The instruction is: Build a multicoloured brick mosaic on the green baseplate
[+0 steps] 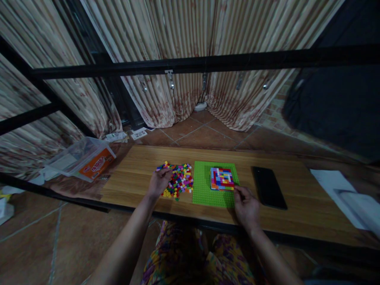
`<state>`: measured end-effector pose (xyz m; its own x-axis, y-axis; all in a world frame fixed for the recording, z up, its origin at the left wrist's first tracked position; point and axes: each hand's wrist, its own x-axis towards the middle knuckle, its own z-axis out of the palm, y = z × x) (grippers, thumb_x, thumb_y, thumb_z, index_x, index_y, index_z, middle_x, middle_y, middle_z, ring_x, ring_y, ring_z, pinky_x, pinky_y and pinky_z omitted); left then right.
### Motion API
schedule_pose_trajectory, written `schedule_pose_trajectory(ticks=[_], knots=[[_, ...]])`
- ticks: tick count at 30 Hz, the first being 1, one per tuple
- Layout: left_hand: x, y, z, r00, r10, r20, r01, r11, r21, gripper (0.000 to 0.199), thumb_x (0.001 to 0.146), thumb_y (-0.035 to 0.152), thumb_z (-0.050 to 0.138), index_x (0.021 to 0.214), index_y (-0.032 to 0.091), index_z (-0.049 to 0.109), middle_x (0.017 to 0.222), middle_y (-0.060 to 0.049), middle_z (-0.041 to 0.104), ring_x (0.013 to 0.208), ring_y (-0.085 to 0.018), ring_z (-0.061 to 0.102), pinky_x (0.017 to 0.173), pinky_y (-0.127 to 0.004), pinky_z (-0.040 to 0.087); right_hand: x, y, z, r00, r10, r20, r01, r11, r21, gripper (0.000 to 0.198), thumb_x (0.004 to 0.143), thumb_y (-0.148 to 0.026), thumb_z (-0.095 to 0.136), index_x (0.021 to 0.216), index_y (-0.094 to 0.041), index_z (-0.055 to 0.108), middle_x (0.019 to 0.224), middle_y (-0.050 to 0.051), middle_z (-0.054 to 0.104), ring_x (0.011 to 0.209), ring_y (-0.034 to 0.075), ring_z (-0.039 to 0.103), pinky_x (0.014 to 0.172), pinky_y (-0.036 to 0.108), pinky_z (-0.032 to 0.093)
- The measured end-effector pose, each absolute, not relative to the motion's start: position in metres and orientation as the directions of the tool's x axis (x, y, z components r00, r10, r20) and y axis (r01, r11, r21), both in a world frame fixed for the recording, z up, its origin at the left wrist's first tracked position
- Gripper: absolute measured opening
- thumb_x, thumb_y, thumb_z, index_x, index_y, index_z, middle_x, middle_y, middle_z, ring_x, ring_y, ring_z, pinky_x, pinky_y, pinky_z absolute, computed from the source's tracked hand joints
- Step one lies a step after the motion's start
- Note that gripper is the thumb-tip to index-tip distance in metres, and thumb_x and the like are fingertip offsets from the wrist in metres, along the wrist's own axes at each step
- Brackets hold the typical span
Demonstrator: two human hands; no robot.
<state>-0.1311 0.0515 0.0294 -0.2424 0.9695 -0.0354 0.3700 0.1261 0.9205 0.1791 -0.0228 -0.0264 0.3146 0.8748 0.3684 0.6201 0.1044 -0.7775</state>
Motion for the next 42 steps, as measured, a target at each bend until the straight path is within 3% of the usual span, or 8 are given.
schedule_pose_trajectory(ticks=[5, 9, 14, 18, 23, 42], knots=[[-0.111, 0.041, 0.039, -0.115, 0.986, -0.119, 0.203, 0.141, 0.969, 0.024, 0.070, 0.035, 0.067, 0.084, 0.016, 0.068, 0.066, 0.001, 0.065, 0.055, -0.012, 0.058, 0.053, -0.022, 0.045, 0.179, -0.022, -0.026, 0.323, 0.866, 0.383, 0.624, 0.110, -0.774, 0.030, 0.087, -0.039, 0.046, 0.092, -0.018, 0.067, 0.091, 0.009, 0.068, 0.082, 0.022, 0.064, 0.073, 0.033, 0.050], [-0.076, 0.030, 0.039, 0.054, 0.997, -0.049, 0.116, 0.042, 0.992, 0.019, 0.076, 0.028, 0.062, 0.090, 0.016, 0.066, 0.080, -0.002, 0.070, 0.066, -0.014, 0.064, 0.064, -0.025, 0.052, 0.177, -0.022, -0.024, 0.332, 0.862, 0.382, 0.632, 0.097, -0.769, 0.029, 0.087, -0.038, 0.046, 0.091, -0.018, 0.067, 0.089, 0.009, 0.068, 0.081, 0.022, 0.064, 0.072, 0.033, 0.050], [-0.036, 0.018, 0.032, 0.150, 0.988, 0.047, 0.320, -0.094, 0.943, 0.021, 0.080, 0.018, 0.056, 0.096, 0.019, 0.068, 0.089, -0.004, 0.072, 0.071, -0.014, 0.066, 0.068, -0.025, 0.052, 0.176, -0.022, -0.023, 0.326, 0.857, 0.399, 0.637, 0.113, -0.763, 0.029, 0.088, -0.037, 0.045, 0.091, -0.019, 0.067, 0.089, 0.009, 0.068, 0.081, 0.021, 0.064, 0.073, 0.033, 0.051], [-0.019, 0.016, 0.033, 0.164, 0.980, 0.111, 0.488, -0.178, 0.854, 0.020, 0.083, 0.018, 0.056, 0.094, 0.023, 0.072, 0.084, -0.002, 0.073, 0.074, -0.016, 0.065, 0.074, -0.027, 0.051, 0.176, -0.022, -0.023, 0.330, 0.859, 0.392, 0.630, 0.108, -0.769, 0.028, 0.088, -0.036, 0.045, 0.091, -0.018, 0.067, 0.088, 0.008, 0.068, 0.080, 0.021, 0.064, 0.073, 0.033, 0.050], [-0.009, 0.019, 0.035, 0.178, 0.970, 0.163, 0.495, -0.232, 0.838, 0.018, 0.081, 0.016, 0.060, 0.090, 0.022, 0.074, 0.090, -0.003, 0.072, 0.081, -0.016, 0.066, 0.076, -0.027, 0.051, 0.175, -0.022, -0.020, 0.331, 0.863, 0.382, 0.629, 0.100, -0.771, 0.027, 0.088, -0.035, 0.045, 0.091, -0.019, 0.067, 0.089, 0.008, 0.068, 0.081, 0.021, 0.064, 0.072, 0.032, 0.050], [0.006, 0.018, 0.029, 0.196, 0.958, 0.211, 0.703, -0.287, 0.650, 0.014, 0.083, 0.013, 0.056, 0.085, 0.020, 0.067, 0.086, -0.001, 0.069, 0.075, -0.013, 0.064, 0.070, -0.024, 0.048, 0.174, -0.022, -0.018, 0.334, 0.866, 0.372, 0.608, 0.103, -0.787, 0.027, 0.089, -0.033, 0.045, 0.091, -0.018, 0.067, 0.088, 0.008, 0.067, 0.081, 0.021, 0.064, 0.073, 0.032, 0.050]])
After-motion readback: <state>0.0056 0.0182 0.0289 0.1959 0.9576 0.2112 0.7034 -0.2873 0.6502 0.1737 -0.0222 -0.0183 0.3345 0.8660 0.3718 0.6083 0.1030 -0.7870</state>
